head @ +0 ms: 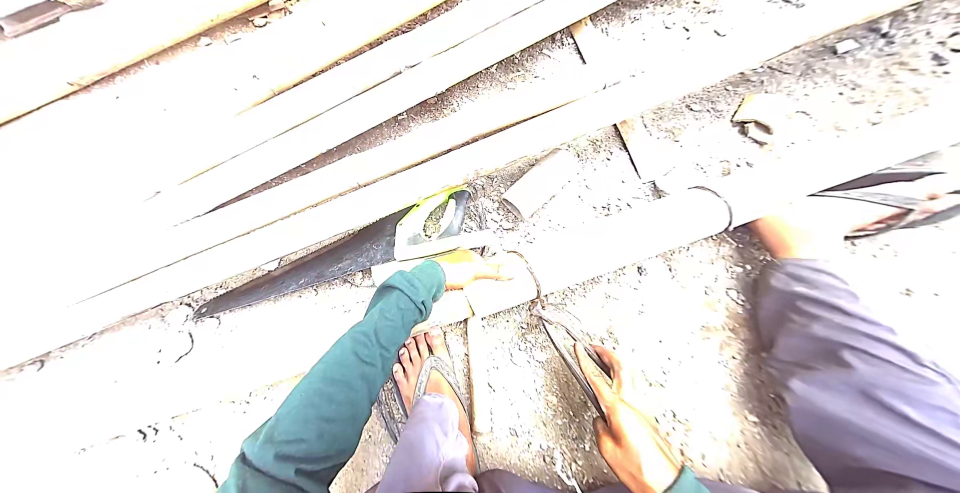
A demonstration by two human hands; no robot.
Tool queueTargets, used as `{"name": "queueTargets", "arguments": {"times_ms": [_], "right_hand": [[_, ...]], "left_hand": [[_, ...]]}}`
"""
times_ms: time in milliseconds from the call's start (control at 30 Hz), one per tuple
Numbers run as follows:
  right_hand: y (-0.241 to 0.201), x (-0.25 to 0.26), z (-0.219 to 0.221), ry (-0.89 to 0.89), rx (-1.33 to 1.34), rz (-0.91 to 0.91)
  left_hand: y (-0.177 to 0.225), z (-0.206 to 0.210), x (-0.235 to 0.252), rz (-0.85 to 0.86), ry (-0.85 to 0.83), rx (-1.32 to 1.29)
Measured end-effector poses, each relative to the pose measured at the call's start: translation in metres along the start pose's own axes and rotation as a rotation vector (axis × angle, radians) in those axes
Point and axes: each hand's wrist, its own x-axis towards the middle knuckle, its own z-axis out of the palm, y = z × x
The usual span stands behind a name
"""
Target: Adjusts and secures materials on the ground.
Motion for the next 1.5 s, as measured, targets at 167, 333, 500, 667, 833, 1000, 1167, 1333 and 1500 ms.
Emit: {"name": "queueTargets", "arguments": {"times_ms": [167, 333, 500, 667, 833, 1000, 1167, 1333, 1500], "right_hand": [[-0.005, -0.006, 0.008, 0.166, -0.131, -0.043], [-0.010, -0.003, 0.007, 0.250, -0.111, -0.017], [-0.027, 0.002, -0.010, 0.001, -0.088, 0.363], [0.001, 0.004, -0.027, 0.209, -0.313, 0.097], [0.034, 0.025, -0.041, 0.319, -0.534, -0.139], [0.074, 0.063, -0.048, 0.423, -0.625, -0.366], [0.062, 0.058, -0.054, 0.240, -0.496, -0.240], [0.015, 0.020, -0.045, -0.407, 0.494, 0.261], [0.015, 0.006, -0.032, -0.746, 1.404, 0.431]], "left_hand": [[0.002, -0.001, -0.001, 0.019, -0.016, 0.042], [0.000, -0.001, 0.001, 0.003, -0.013, 0.013], [0.000, 0.000, 0.002, 0.000, -0.016, 0.011], [0.018, 0.004, -0.021, -0.031, 0.011, -0.009], [0.026, 0.005, -0.031, -0.017, 0.031, 0.019], [0.012, 0.002, -0.007, -0.029, -0.008, 0.037], [0.010, 0.001, -0.002, -0.010, 0.000, 0.003], [0.010, 0.003, -0.001, -0.015, 0.011, -0.064], [0.009, 0.000, 0.000, -0.008, -0.013, -0.009]]}}
